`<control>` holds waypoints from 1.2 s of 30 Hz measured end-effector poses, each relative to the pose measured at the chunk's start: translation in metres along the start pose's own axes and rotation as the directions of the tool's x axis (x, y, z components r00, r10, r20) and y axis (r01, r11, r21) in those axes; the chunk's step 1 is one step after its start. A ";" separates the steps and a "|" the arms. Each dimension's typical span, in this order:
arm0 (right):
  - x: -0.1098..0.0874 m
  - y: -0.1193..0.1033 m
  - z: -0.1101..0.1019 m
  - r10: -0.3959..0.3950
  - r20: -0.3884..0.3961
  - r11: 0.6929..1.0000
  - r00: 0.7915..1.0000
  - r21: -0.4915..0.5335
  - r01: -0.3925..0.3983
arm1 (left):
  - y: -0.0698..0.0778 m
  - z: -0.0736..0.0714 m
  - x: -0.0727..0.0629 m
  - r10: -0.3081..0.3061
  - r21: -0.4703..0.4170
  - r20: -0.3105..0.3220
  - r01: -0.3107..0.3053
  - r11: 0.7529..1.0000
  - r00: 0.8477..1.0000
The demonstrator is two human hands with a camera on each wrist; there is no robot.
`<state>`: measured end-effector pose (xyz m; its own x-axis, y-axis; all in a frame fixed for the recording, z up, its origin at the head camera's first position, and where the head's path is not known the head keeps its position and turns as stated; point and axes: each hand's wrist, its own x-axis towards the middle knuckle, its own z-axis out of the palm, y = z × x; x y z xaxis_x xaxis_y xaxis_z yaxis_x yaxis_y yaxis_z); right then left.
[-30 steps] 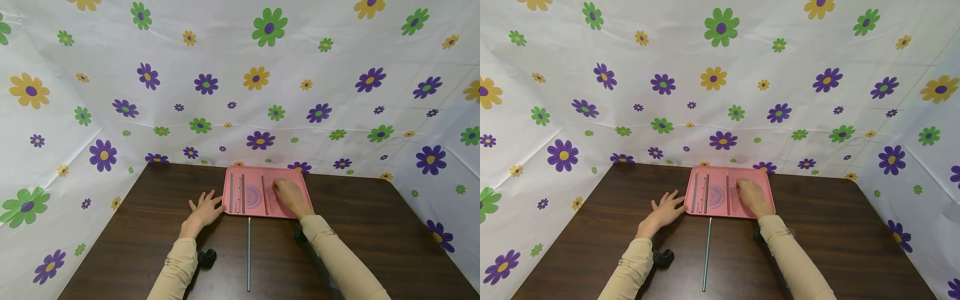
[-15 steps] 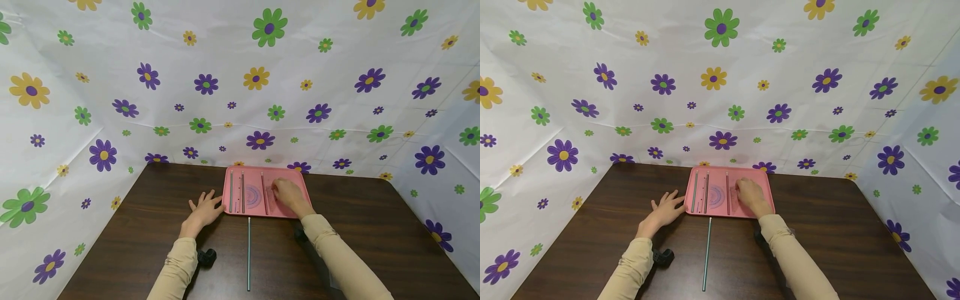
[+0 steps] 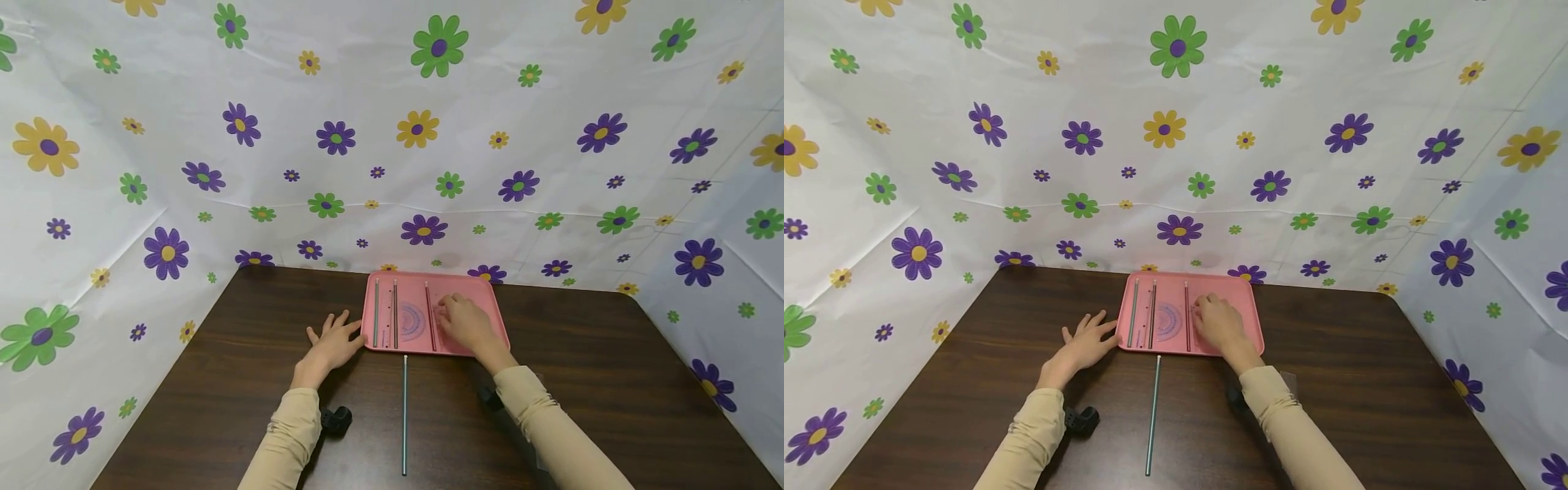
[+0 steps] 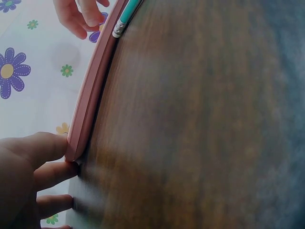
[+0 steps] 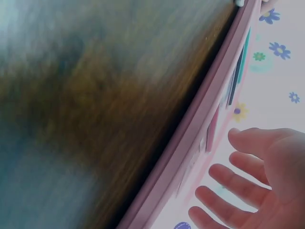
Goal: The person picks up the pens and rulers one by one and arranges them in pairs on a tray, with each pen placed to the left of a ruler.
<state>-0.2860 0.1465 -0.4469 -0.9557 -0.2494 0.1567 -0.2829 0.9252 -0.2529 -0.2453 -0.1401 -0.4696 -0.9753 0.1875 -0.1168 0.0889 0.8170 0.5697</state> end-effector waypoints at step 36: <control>-0.051 -0.062 0.006 -0.137 -0.043 0.990 0.990 -0.027 0.135 | 0.001 0.001 0.001 -0.005 -0.003 0.004 0.005 1.000 1.000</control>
<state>-0.2206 0.1000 -0.4445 -0.9036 -0.3607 0.2309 -0.4074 0.8904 -0.2033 -0.2457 -0.1390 -0.4698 -0.9750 0.1852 -0.1230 0.0829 0.8163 0.5717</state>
